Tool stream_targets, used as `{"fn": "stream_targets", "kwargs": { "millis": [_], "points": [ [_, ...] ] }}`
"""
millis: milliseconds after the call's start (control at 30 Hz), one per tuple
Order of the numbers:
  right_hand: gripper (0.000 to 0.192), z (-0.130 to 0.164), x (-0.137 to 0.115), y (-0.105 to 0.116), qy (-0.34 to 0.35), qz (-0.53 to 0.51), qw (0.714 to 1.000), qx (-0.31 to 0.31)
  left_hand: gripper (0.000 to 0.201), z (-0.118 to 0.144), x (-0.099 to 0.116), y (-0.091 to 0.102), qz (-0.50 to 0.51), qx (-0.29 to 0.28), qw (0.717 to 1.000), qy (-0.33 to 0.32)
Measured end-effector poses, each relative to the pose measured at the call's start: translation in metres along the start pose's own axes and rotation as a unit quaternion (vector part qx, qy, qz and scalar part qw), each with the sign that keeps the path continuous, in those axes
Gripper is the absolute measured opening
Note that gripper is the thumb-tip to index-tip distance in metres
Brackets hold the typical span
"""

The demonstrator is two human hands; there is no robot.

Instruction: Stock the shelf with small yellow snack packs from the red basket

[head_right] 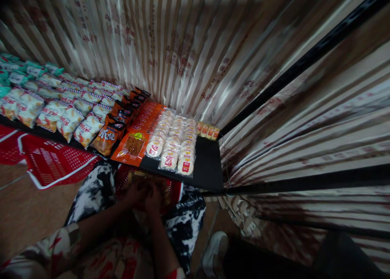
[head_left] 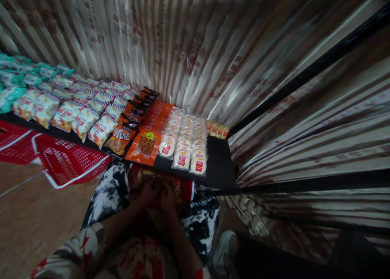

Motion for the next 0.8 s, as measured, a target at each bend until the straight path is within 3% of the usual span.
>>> {"fn": "stream_targets", "kwargs": {
  "millis": [233,467,633,800],
  "points": [
    [0.040,0.008,-0.032,0.031,0.102,0.005,0.994,0.051,0.043,0.009,0.009,-0.002,0.046,-0.057,0.996,0.043],
    [0.041,0.008,-0.039,0.049,0.150,0.027,0.986,0.061,0.038,0.015,0.012,-0.002,0.048,-0.072,0.990,0.111],
    [0.038,0.010,-0.050,0.067,0.197,0.018,0.978,0.066,0.031,0.017,0.027,0.009,0.008,-0.082,0.994,0.068],
    [0.032,0.012,-0.064,0.077,0.229,0.012,0.972,0.055,0.040,0.016,0.032,0.013,0.035,-0.093,0.995,0.022]
  ]
}}
Point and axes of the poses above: each hand's wrist, its own z-axis away from the middle knuckle, its own y-axis out of the back of the hand, x = y × z, the point moved 8 cm from there along -z, towards the middle knuckle, and after that the axes turned 4 degrees about x, right-handed, at the moved point
